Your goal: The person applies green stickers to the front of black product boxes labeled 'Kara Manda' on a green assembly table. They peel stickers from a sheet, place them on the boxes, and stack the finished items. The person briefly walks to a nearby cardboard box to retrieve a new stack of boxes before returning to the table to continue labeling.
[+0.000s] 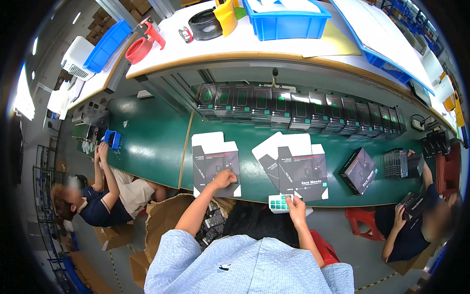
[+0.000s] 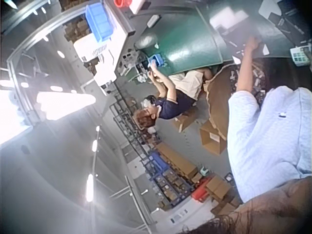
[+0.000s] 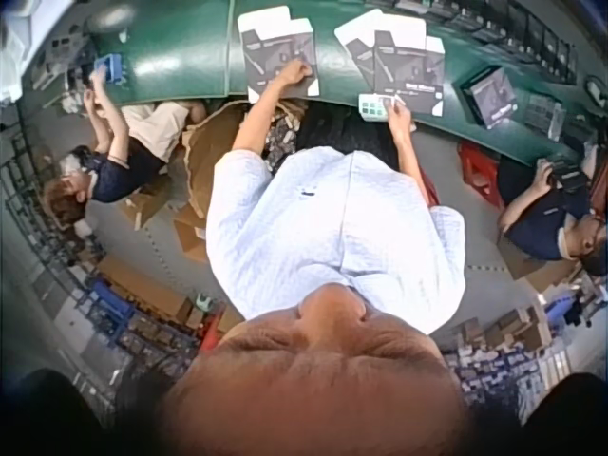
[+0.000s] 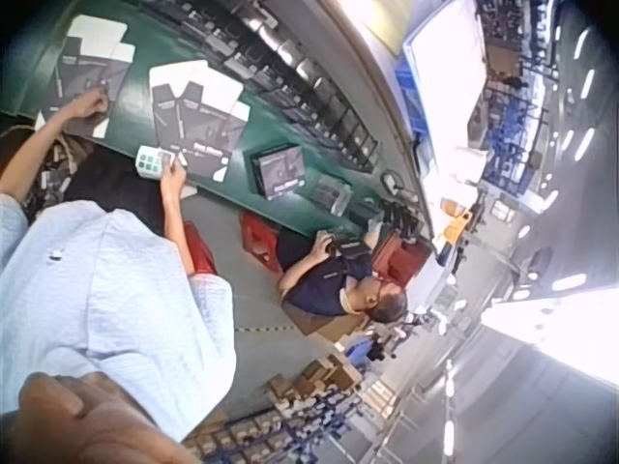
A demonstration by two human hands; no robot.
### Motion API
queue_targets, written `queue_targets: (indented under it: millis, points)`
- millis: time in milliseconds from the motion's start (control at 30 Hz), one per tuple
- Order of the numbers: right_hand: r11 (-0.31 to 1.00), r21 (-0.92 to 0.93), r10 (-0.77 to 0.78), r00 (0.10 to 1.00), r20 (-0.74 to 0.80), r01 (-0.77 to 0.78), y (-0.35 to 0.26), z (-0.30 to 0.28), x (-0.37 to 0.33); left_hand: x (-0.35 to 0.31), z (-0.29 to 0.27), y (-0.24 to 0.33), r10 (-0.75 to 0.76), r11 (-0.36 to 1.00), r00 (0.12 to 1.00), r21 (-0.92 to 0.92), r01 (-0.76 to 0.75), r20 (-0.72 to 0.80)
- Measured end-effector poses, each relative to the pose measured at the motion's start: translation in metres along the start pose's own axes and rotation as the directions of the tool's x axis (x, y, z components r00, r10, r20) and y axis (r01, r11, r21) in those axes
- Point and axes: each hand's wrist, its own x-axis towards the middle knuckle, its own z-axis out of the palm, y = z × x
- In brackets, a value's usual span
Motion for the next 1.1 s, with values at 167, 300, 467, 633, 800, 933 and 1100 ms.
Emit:
queue_targets:
  millis: [167,300,467,633,800,933,1100]
  points:
    - [1.0,-0.021,0.0,1.0,0.015,0.0,-0.001,0.001,0.001,-0.002,-0.002,0.004,-0.012,0.999,1.0,0.03,0.012,-0.007]
    - [1.0,-0.011,0.002,1.0,0.022,-0.002,0.001,0.001,0.001,-0.003,-0.001,0.004,-0.008,0.997,1.0,0.073,0.009,-0.02]
    - [1.0,-0.009,-0.006,0.999,0.037,0.007,0.004,0.0,0.004,-0.005,0.001,0.006,-0.042,0.998,0.998,0.041,0.044,-0.046]
    - [1.0,0.0,-0.007,0.999,0.044,0.007,-0.001,0.001,0.002,-0.01,0.001,0.01,-0.016,0.996,0.995,0.09,0.025,-0.1]
    - [0.999,-0.037,-0.006,0.999,0.053,0.008,-0.008,0.003,0.0,-0.015,-0.001,0.018,-0.013,0.996,0.989,0.086,0.026,-0.15]
    - [1.0,-0.027,-0.007,0.999,0.051,0.008,-0.008,0.004,-0.001,-0.019,-0.003,0.023,0.002,0.999,0.986,0.035,0.005,-0.168]
    - [0.997,-0.052,-0.046,0.997,0.059,0.049,0.004,0.004,0.003,-0.018,0.0,0.022,0.015,0.994,0.975,0.107,0.009,-0.22]
